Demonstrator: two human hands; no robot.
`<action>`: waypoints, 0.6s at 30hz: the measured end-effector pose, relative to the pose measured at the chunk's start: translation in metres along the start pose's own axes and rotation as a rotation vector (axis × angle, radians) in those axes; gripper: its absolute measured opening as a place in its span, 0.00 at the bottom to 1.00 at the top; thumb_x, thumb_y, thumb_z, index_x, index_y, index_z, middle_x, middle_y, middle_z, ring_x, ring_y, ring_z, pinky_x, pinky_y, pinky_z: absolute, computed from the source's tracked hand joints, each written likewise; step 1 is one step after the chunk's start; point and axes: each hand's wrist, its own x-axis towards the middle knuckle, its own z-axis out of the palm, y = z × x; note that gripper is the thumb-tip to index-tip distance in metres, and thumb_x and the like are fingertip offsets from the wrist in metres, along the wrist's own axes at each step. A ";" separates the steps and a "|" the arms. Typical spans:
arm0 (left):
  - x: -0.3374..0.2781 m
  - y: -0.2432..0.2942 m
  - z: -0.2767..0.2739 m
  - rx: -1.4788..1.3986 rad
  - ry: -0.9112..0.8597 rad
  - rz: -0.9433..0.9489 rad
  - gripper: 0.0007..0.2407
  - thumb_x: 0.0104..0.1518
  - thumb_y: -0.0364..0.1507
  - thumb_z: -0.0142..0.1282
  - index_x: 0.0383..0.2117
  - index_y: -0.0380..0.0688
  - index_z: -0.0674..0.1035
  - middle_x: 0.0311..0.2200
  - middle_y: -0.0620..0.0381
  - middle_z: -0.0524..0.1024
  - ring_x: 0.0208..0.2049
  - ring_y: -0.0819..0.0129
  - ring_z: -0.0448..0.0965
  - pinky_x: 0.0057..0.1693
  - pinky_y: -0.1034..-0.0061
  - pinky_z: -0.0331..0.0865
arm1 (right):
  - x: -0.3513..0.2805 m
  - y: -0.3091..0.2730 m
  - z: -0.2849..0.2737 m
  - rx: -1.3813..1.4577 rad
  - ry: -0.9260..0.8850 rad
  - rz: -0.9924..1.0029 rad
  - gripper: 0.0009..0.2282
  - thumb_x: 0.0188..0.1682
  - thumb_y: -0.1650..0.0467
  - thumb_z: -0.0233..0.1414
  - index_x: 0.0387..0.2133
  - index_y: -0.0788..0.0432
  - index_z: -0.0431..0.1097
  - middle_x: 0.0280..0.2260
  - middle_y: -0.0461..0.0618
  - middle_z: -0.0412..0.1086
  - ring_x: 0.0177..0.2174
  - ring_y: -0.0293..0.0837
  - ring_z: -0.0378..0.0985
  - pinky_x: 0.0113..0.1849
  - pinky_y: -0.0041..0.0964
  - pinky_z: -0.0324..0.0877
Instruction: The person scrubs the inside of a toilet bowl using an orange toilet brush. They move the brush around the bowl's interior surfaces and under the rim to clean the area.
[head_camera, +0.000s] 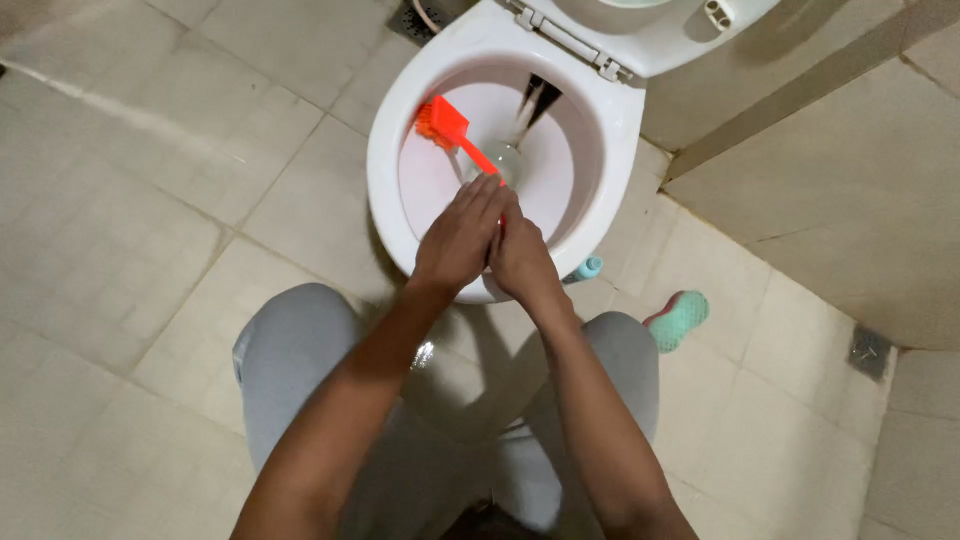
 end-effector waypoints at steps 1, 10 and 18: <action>0.001 -0.003 0.002 0.005 0.003 0.003 0.21 0.55 0.19 0.54 0.59 0.36 0.73 0.65 0.41 0.67 0.68 0.48 0.64 0.72 0.61 0.57 | -0.005 -0.016 -0.012 0.002 0.003 -0.006 0.18 0.58 0.73 0.43 0.61 0.65 0.57 0.39 0.72 0.75 0.40 0.69 0.77 0.43 0.59 0.70; -0.001 -0.006 0.008 0.050 0.030 0.110 0.23 0.53 0.19 0.54 0.59 0.33 0.71 0.62 0.41 0.70 0.66 0.49 0.67 0.72 0.60 0.58 | -0.006 -0.031 -0.028 -0.027 -0.170 0.119 0.26 0.55 0.70 0.41 0.68 0.60 0.44 0.39 0.71 0.75 0.40 0.69 0.78 0.43 0.59 0.69; 0.004 -0.002 0.002 0.003 -0.006 0.077 0.23 0.51 0.21 0.53 0.57 0.30 0.70 0.61 0.36 0.68 0.65 0.45 0.64 0.70 0.58 0.56 | -0.014 -0.023 -0.026 0.063 -0.112 0.052 0.28 0.55 0.69 0.40 0.71 0.55 0.42 0.41 0.74 0.73 0.43 0.71 0.77 0.46 0.58 0.70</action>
